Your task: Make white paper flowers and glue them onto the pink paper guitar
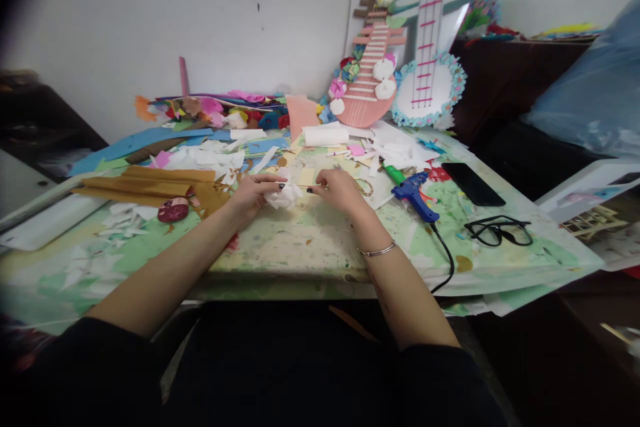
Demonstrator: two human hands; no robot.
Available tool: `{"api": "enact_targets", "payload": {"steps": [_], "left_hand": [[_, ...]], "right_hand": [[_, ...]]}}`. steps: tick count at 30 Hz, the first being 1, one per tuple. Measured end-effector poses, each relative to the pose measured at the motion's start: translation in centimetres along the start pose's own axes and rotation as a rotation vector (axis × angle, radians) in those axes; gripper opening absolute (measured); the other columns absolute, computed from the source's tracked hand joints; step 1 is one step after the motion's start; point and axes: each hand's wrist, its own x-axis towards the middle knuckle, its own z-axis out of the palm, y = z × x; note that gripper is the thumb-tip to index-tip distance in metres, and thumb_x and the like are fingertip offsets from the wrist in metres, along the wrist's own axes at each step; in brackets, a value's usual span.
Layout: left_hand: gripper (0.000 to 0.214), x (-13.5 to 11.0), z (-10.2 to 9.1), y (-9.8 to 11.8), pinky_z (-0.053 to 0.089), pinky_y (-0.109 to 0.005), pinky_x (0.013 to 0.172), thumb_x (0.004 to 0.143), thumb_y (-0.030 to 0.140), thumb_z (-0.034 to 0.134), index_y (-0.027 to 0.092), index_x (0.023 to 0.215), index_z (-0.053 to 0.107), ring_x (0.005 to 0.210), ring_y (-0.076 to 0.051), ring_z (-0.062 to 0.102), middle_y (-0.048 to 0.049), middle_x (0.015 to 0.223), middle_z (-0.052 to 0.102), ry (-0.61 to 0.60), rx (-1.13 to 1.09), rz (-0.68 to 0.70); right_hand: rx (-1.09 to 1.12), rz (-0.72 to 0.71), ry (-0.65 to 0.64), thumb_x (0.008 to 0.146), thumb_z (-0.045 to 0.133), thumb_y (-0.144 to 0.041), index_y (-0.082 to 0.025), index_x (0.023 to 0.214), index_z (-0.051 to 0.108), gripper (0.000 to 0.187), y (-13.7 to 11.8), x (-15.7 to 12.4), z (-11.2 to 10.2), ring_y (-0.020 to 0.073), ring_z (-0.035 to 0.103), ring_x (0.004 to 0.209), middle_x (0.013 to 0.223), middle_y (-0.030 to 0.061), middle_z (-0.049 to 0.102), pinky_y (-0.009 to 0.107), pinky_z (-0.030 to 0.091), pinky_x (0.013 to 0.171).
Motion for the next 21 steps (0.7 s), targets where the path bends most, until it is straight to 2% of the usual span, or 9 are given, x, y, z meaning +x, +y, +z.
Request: {"api": "enact_targets", "payload": {"steps": [15, 21], "left_hand": [[0.030, 0.02, -0.05, -0.09, 0.042, -0.022, 0.048, 0.041, 0.018, 0.082, 0.012, 0.071, 0.077, 0.048, -0.011, 0.056, -0.0029, 0.057, 0.068, -0.004, 0.002, 0.002], [0.030, 0.17, -0.17, -0.27, 0.041, -0.022, 0.048, 0.043, 0.018, 0.081, 0.012, 0.072, 0.077, 0.048, -0.011, 0.056, -0.0030, 0.057, 0.068, -0.012, 0.010, 0.009]], "right_hand": [[0.003, -0.018, 0.015, 0.082, 0.064, -0.031, -0.017, 0.082, 0.068, 0.015, 0.20, 0.03, 0.24, 0.0141, 0.057, 0.069, 0.082, 0.0051, 0.070, 0.024, 0.034, 0.060], [-0.017, -0.047, 0.002, 0.081, 0.063, -0.024, -0.016, 0.068, 0.069, 0.016, 0.55, 0.20, 0.35, 0.0145, 0.055, 0.067, 0.069, 0.0047, 0.067, 0.025, 0.031, 0.060]]}}
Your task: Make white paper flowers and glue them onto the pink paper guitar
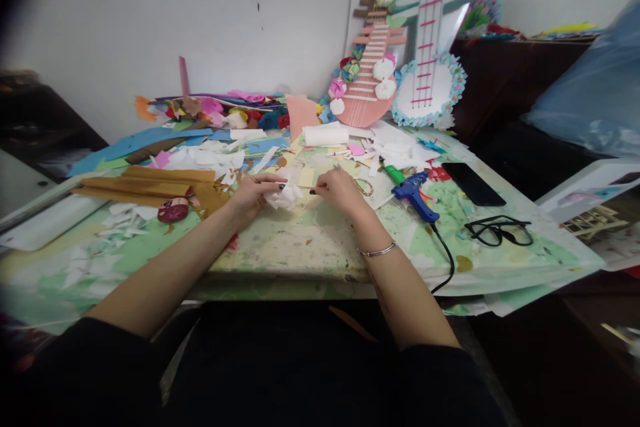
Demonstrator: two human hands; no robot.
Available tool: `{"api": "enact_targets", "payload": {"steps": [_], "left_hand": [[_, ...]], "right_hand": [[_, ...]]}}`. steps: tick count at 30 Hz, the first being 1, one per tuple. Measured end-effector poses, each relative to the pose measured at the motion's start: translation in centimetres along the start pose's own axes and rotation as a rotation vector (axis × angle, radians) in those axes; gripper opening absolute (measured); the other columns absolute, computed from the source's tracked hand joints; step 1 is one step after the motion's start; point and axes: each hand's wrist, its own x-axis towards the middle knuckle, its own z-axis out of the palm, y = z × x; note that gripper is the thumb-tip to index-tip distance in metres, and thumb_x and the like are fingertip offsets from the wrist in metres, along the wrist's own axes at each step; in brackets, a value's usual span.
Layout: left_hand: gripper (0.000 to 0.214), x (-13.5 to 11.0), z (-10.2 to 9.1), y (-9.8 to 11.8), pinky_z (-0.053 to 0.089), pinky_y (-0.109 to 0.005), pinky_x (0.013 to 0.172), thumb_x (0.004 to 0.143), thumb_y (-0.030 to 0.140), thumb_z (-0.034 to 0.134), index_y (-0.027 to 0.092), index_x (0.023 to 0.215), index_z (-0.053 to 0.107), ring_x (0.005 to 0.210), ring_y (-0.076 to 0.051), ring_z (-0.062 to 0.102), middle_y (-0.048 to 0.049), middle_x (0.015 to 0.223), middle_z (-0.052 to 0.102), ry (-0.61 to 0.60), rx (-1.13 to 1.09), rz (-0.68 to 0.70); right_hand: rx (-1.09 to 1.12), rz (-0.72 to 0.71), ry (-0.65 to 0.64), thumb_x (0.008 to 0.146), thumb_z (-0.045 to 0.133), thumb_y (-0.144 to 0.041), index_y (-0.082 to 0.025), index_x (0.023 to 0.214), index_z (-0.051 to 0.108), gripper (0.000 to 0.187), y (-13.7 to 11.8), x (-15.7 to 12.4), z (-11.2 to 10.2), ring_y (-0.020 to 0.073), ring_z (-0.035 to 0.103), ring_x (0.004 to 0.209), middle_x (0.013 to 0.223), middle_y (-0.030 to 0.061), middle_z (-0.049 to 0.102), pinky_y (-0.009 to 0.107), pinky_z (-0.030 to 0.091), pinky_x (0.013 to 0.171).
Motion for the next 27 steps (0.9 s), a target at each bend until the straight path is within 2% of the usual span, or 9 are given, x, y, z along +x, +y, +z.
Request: {"api": "enact_targets", "payload": {"steps": [8, 15, 22, 27], "left_hand": [[0.030, 0.1, 0.0, -0.2, 0.042, -0.022, 0.048, 0.043, 0.018, 0.081, 0.012, 0.072, 0.077, 0.049, -0.011, 0.056, -0.0033, 0.057, 0.068, -0.009, 0.005, 0.002], [0.031, 0.3, -0.1, 0.0, 0.043, -0.020, 0.047, 0.041, 0.019, 0.082, 0.012, 0.071, 0.077, 0.049, -0.010, 0.056, -0.0024, 0.059, 0.068, 0.024, -0.019, -0.003], [0.030, 0.6, -0.3, 0.0, 0.043, -0.020, 0.048, 0.040, 0.018, 0.081, 0.013, 0.069, 0.076, 0.051, -0.009, 0.057, -0.0019, 0.060, 0.069, 0.066, -0.051, 0.007], [0.030, 0.4, -0.2, -0.2, 0.043, -0.020, 0.048, 0.042, 0.019, 0.081, 0.013, 0.071, 0.076, 0.050, -0.010, 0.057, -0.0015, 0.060, 0.068, 0.018, -0.044, 0.006]], "right_hand": [[0.011, 0.010, -0.037, 0.079, 0.062, -0.023, -0.015, 0.068, 0.075, 0.018, 0.3, -0.1, -0.3, 0.0123, 0.052, 0.058, 0.060, 0.0033, 0.066, 0.026, 0.029, 0.057], [-0.001, 0.095, -0.047, 0.078, 0.059, -0.018, -0.016, 0.073, 0.078, 0.019, 0.8, -0.3, -1.1, 0.0118, 0.054, 0.057, 0.059, 0.0025, 0.068, 0.024, 0.032, 0.058], [-0.041, 0.238, 0.090, 0.074, 0.060, -0.016, -0.014, 0.079, 0.079, 0.020, 2.9, -0.5, -2.3, 0.0162, 0.059, 0.063, 0.065, 0.0064, 0.071, 0.025, 0.035, 0.059], [0.018, 0.224, 0.195, 0.074, 0.047, -0.006, -0.015, 0.096, 0.077, 0.038, 3.1, -0.5, -2.4, 0.0197, 0.065, 0.079, 0.083, 0.0072, 0.075, 0.025, 0.041, 0.068]]}}
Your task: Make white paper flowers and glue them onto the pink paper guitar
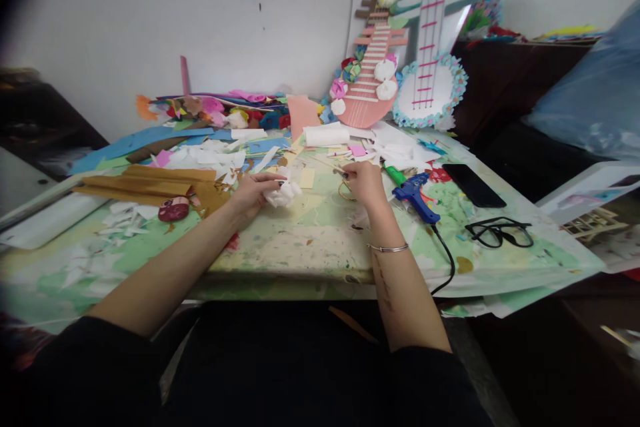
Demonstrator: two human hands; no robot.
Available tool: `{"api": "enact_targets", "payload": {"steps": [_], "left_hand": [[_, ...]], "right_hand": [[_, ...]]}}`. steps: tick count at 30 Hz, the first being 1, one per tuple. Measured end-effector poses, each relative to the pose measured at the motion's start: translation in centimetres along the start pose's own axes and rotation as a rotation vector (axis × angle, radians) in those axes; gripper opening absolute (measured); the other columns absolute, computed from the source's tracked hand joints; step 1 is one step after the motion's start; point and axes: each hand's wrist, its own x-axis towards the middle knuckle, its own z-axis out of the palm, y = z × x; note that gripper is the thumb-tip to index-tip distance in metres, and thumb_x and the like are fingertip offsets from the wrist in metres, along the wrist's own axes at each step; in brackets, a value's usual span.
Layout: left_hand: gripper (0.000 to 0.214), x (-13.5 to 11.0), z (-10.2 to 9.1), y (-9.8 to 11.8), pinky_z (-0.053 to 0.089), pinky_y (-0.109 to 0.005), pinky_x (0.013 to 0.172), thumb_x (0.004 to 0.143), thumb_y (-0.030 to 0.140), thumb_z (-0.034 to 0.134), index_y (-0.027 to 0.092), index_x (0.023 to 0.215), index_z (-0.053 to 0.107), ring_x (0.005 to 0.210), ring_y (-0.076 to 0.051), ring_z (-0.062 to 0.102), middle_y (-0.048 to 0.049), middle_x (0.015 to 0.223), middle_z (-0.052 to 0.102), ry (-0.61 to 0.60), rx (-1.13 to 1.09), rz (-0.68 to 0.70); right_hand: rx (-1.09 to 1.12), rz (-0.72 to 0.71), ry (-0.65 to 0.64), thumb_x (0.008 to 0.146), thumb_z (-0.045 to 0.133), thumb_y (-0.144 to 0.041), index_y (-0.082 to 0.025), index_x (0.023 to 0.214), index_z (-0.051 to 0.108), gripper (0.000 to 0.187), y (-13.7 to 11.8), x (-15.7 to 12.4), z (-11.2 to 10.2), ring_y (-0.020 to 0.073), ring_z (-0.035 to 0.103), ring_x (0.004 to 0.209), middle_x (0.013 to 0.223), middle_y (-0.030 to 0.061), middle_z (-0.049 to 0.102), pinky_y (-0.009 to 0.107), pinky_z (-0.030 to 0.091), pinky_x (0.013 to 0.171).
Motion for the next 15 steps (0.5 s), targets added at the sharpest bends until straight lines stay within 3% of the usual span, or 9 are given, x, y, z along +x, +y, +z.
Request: {"api": "enact_targets", "payload": {"steps": [4, 10, 15], "left_hand": [[0.030, -0.3, 0.1, -0.2, 0.043, -0.022, 0.049, 0.045, 0.020, 0.081, 0.012, 0.074, 0.077, 0.050, -0.012, 0.058, -0.0039, 0.061, 0.070, -0.075, 0.031, -0.015], [0.028, -0.7, 0.3, -0.3, 0.043, -0.023, 0.051, 0.049, 0.020, 0.080, 0.013, 0.076, 0.077, 0.051, -0.012, 0.058, -0.0042, 0.063, 0.071, -0.129, 0.061, -0.005], [0.027, -1.3, 0.6, -0.2, 0.041, -0.023, 0.050, 0.052, 0.021, 0.079, 0.014, 0.078, 0.077, 0.051, -0.013, 0.058, -0.0048, 0.065, 0.071, -0.182, 0.096, -0.012]], "right_hand": [[0.112, -0.111, -0.053, 0.074, 0.043, -0.002, -0.019, 0.110, 0.073, 0.050, -1.5, -0.4, 0.8, 0.0135, 0.066, 0.076, 0.086, 0.0013, 0.075, 0.020, 0.043, 0.069], [0.149, -0.189, -0.132, 0.089, 0.049, -0.027, -0.019, 0.112, 0.072, 0.034, -3.9, -1.2, 1.8, 0.0144, 0.062, 0.065, 0.069, 0.0023, 0.071, 0.023, 0.042, 0.065], [0.155, -0.200, -0.163, 0.088, 0.047, -0.020, -0.019, 0.120, 0.068, 0.038, -4.0, -1.4, 2.0, 0.0145, 0.063, 0.066, 0.072, 0.0027, 0.073, 0.023, 0.042, 0.067]]}}
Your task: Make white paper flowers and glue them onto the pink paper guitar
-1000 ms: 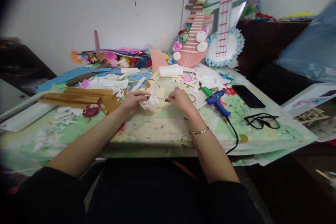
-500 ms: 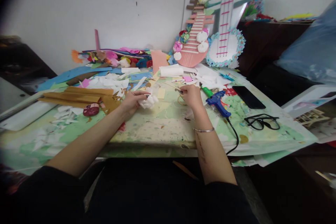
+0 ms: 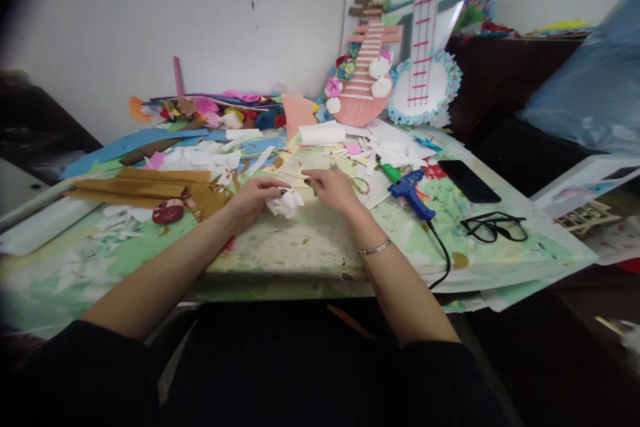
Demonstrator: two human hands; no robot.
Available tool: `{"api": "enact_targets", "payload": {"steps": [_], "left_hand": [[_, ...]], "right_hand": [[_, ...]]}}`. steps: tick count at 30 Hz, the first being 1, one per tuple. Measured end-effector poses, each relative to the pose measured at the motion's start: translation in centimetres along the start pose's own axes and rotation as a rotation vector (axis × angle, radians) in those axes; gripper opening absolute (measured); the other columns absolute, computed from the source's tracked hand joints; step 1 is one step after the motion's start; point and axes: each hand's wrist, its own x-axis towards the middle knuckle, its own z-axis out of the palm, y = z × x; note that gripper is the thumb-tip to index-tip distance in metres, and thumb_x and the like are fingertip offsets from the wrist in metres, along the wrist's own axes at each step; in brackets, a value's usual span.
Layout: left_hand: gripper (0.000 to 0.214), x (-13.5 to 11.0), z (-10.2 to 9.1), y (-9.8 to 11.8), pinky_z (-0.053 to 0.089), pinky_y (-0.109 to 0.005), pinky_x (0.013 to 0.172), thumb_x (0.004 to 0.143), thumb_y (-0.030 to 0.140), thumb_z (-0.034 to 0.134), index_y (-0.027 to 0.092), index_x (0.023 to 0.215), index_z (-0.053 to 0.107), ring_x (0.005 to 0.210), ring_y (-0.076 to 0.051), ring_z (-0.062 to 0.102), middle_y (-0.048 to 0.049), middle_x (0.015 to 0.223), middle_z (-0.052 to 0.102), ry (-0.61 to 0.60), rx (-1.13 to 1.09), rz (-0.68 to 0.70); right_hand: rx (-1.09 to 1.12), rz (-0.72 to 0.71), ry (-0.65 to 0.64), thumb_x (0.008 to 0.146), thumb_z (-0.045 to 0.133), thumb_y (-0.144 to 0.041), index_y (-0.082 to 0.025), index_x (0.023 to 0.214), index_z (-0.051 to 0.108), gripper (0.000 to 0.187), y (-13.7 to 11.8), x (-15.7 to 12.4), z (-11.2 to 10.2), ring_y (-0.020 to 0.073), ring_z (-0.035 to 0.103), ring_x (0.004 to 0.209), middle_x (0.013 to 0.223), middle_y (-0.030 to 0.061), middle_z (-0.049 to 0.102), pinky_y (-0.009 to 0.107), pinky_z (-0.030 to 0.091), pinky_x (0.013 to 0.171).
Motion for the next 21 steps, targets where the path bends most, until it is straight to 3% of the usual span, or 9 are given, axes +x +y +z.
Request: {"api": "enact_targets", "payload": {"steps": [8, 16, 21], "left_hand": [[0.025, -0.25, 0.26, 0.00, 0.043, -0.023, 0.052, 0.052, 0.021, 0.081, 0.014, 0.076, 0.078, 0.053, -0.013, 0.058, -0.0049, 0.063, 0.071, -0.073, 0.061, 0.013], [0.028, -0.53, 0.57, 0.13, 0.047, -0.025, 0.058, 0.054, 0.023, 0.082, 0.013, 0.080, 0.078, 0.063, -0.017, 0.063, -0.0098, 0.079, 0.074, -0.136, 0.020, 0.020], [0.029, -0.64, 0.37, 0.37, 0.049, -0.026, 0.062, 0.063, 0.037, 0.077, 0.013, 0.081, 0.077, 0.072, -0.019, 0.066, -0.0096, 0.086, 0.074, -0.096, -0.053, 0.050]], "right_hand": [[0.018, -0.069, -0.089, 0.081, 0.045, -0.011, -0.018, 0.118, 0.069, 0.044, 0.04, 0.12, 0.25, 0.0138, 0.064, 0.068, 0.076, 0.0019, 0.075, 0.021, 0.040, 0.064], [0.007, -0.110, -0.051, 0.080, 0.042, -0.011, -0.020, 0.117, 0.070, 0.047, -0.64, -0.24, 0.05, 0.0123, 0.059, 0.065, 0.077, 0.0022, 0.074, 0.021, 0.035, 0.062], [0.039, -0.112, -0.036, 0.083, 0.042, -0.013, -0.021, 0.120, 0.068, 0.046, -0.50, -0.22, 0.12, 0.0115, 0.057, 0.065, 0.081, 0.0019, 0.074, 0.020, 0.035, 0.062]]}}
